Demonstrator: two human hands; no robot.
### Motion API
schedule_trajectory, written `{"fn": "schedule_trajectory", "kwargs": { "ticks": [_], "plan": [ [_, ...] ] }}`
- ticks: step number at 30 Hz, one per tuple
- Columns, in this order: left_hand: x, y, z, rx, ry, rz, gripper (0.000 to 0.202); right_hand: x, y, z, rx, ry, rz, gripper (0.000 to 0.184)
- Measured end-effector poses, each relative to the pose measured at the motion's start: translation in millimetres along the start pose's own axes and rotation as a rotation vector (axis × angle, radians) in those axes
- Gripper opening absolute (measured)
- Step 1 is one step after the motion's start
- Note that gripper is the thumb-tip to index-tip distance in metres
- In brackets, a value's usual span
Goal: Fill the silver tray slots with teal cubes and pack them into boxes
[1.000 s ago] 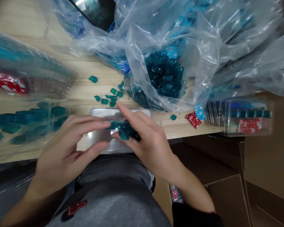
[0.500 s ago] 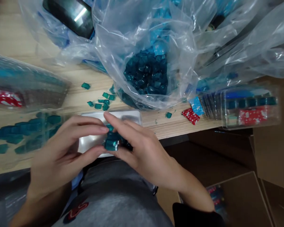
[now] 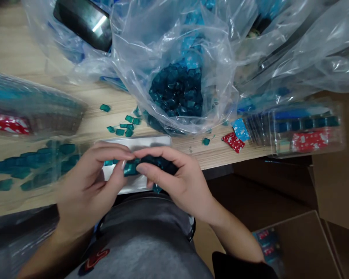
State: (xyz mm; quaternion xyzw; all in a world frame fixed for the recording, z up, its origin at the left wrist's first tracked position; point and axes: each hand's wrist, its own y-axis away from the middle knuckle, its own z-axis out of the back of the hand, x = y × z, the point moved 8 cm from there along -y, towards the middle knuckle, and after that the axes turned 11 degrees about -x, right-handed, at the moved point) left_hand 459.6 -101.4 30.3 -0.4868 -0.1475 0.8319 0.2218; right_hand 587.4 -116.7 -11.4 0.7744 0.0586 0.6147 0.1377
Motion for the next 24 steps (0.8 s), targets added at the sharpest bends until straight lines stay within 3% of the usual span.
{"fn": "schedule_trajectory", "kwargs": {
  "ticks": [3, 6, 9, 12, 15, 19, 24],
  "plan": [
    [-4.9, -3.4, -2.5, -0.093, -0.151, -0.092, 0.018, -0.3, -2.3, 1.3, -0.047, -0.018, -0.005, 0.010],
    [-4.9, -5.9, -6.7, -0.058, -0.174, -0.128, 0.017, 5.7, -3.2, 5.7, -0.062, 0.074, 0.031, 0.011],
    [7.3, -2.8, -0.6, -0.010, -0.089, -0.045, 0.019, 15.6, -4.0, 14.8, -0.089, 0.293, 0.138, 0.011],
    [27.9, 6.0, 17.5, -0.071, -0.044, 0.096, 0.024, 21.6, -4.4, 20.5, -0.112, 0.589, 0.268, 0.011],
    [40.4, 14.8, 28.0, -0.090, -0.055, 0.162, 0.027, 20.8, -4.1, 10.6, -0.020, 0.765, 0.363, 0.012],
    [38.0, 16.5, 26.8, -0.052, -0.058, 0.128, 0.027, 26.1, -4.1, -8.5, 0.067, 0.900, 0.475, 0.010],
    [35.5, 13.2, 26.7, -0.043, -0.096, 0.084, 0.024, 26.5, -4.9, -21.0, 0.126, 1.069, 0.491, 0.011]
  ]
}}
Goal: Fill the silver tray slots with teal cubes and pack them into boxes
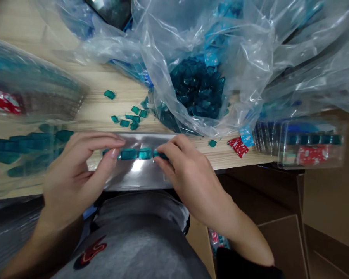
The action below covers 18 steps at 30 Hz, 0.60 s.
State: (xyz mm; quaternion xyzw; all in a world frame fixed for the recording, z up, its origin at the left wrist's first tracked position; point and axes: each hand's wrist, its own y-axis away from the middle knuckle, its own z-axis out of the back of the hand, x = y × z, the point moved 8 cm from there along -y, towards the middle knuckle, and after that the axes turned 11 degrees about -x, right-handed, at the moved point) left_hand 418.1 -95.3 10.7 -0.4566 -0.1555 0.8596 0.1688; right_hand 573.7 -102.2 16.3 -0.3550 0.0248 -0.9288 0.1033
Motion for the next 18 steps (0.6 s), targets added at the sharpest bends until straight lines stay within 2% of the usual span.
{"fn": "schedule_trajectory", "kwargs": {
  "ticks": [2, 8, 14, 16, 18],
  "plan": [
    [1.1, -0.3, 0.7, 0.005, -0.021, -0.016, 0.024, 0.1, 0.6, -2.5, 0.012, 0.035, 0.010, 0.016],
    [2.7, -0.3, -1.3, 0.031, -0.033, -0.018, 0.024, -2.0, 2.3, 0.7, -0.076, 0.203, 0.054, 0.017],
    [-0.1, -0.3, -2.9, 0.039, -0.026, -0.026, 0.026, 0.6, 3.7, -10.3, -0.020, 0.191, 0.070, 0.020],
    [-1.9, -0.4, -1.6, 0.026, -0.013, -0.038, 0.025, -1.7, 1.9, -9.8, -0.013, 0.137, 0.053, 0.019],
    [-4.5, -0.8, -1.6, 0.024, -0.003, -0.044, 0.025, -6.6, 0.0, -3.0, -0.032, -0.050, -0.006, 0.021]
  ]
}}
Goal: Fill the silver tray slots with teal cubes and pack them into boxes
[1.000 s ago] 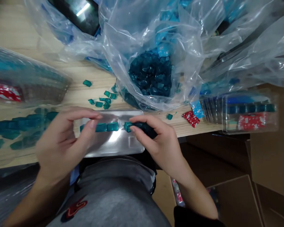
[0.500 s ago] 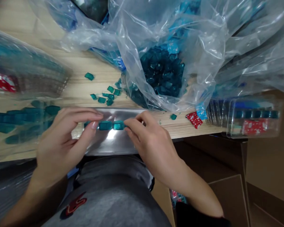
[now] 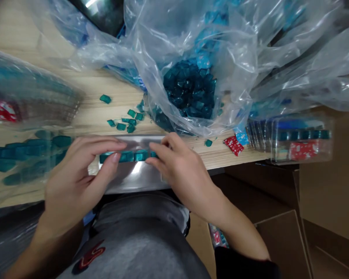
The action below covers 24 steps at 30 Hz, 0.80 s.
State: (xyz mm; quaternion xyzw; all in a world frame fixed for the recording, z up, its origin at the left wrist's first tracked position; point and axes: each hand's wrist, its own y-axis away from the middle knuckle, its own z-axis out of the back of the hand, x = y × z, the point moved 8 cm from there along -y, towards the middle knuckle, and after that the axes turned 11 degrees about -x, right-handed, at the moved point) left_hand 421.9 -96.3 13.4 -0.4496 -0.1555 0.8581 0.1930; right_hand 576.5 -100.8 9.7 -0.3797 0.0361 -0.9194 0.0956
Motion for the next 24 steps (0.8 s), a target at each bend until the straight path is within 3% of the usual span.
{"fn": "schedule_trajectory", "kwargs": {
  "ticks": [3, 6, 9, 14, 19, 24],
  "plan": [
    [-8.5, -2.3, -3.8, 0.021, 0.015, -0.028, 0.027, -9.6, 1.8, 9.6, 0.000, -0.376, -0.172, 0.037],
    [-22.0, -5.7, -11.7, 0.069, 0.049, -0.078, 0.029, -8.8, 10.2, 6.6, 0.078, -0.609, -0.293, 0.053],
    [-32.1, -9.0, -19.1, 0.113, 0.076, -0.107, 0.031, -4.9, 19.0, -0.3, 0.130, -0.645, -0.352, 0.063],
    [-42.0, -10.4, -24.4, 0.166, 0.058, -0.220, 0.033, -1.2, 25.0, 0.5, 0.121, -0.575, -0.279, 0.065],
    [-39.8, -10.4, -28.6, 0.209, 0.077, -0.202, 0.012, -7.5, 24.8, 4.6, 0.080, -0.649, -0.336, 0.053],
    [-40.1, -8.1, -33.7, 0.249, 0.092, -0.183, 0.020, -7.1, 20.5, 4.7, 0.008, -0.804, -0.352, 0.020]
  ]
}}
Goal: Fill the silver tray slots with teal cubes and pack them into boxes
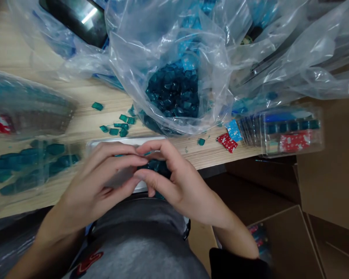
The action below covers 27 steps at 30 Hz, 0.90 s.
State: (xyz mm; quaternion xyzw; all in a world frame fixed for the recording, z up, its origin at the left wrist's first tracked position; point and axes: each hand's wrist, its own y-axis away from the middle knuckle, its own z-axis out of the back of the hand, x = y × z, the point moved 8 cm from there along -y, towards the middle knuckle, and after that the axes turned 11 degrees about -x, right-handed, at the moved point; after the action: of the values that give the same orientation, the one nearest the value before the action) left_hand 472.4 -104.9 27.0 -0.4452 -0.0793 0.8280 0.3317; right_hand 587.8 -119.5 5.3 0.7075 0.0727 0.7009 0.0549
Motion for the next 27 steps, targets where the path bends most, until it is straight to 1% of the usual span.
{"fn": "schedule_trajectory", "kwargs": {
  "ticks": [3, 6, 9, 11, 14, 17, 19, 22, 23, 25, 27],
  "plan": [
    [1.6, 0.5, -0.5, -0.010, 0.041, 0.031, 0.017, -1.9, -0.8, 6.2, -0.062, -0.039, -0.005, 0.009],
    [5.8, 0.6, 1.6, -0.036, 0.076, 0.082, 0.015, -0.9, 1.5, 14.8, -0.105, 0.015, 0.041, 0.009],
    [7.5, 0.8, 2.5, -0.019, 0.088, 0.104, 0.012, -3.6, 5.9, 17.1, -0.075, 0.099, 0.054, 0.022],
    [6.7, 1.3, 0.4, 0.021, 0.115, 0.109, 0.010, -5.0, 8.8, 17.4, -0.064, 0.117, 0.072, 0.025],
    [6.8, 2.4, -5.9, 0.065, 0.185, 0.158, 0.010, -0.3, 12.8, 18.8, -0.096, 0.116, 0.180, 0.027],
    [7.7, 2.5, -9.4, 0.029, 0.192, 0.200, 0.009, 9.3, 17.3, 22.9, -0.161, 0.197, 0.356, 0.033],
    [6.6, 3.2, -7.9, 0.004, 0.144, 0.186, 0.012, 11.6, 17.9, 26.2, -0.179, 0.303, 0.433, 0.033],
    [6.4, 8.5, 6.3, -0.038, 0.009, 0.153, 0.020, 8.9, 12.6, 32.5, -0.180, 0.530, 0.487, 0.029],
    [5.3, 11.9, 10.6, -0.021, -0.036, 0.123, 0.019, 7.1, 9.8, 33.5, -0.165, 0.606, 0.496, 0.027],
    [1.9, 20.7, 14.2, 0.073, -0.124, 0.029, 0.015, 2.9, 3.4, 31.9, -0.096, 0.708, 0.496, 0.024],
    [0.4, 30.5, 11.8, 0.198, -0.221, -0.068, 0.024, 0.5, -2.3, 25.9, 0.003, 0.739, 0.483, 0.024]
  ]
}}
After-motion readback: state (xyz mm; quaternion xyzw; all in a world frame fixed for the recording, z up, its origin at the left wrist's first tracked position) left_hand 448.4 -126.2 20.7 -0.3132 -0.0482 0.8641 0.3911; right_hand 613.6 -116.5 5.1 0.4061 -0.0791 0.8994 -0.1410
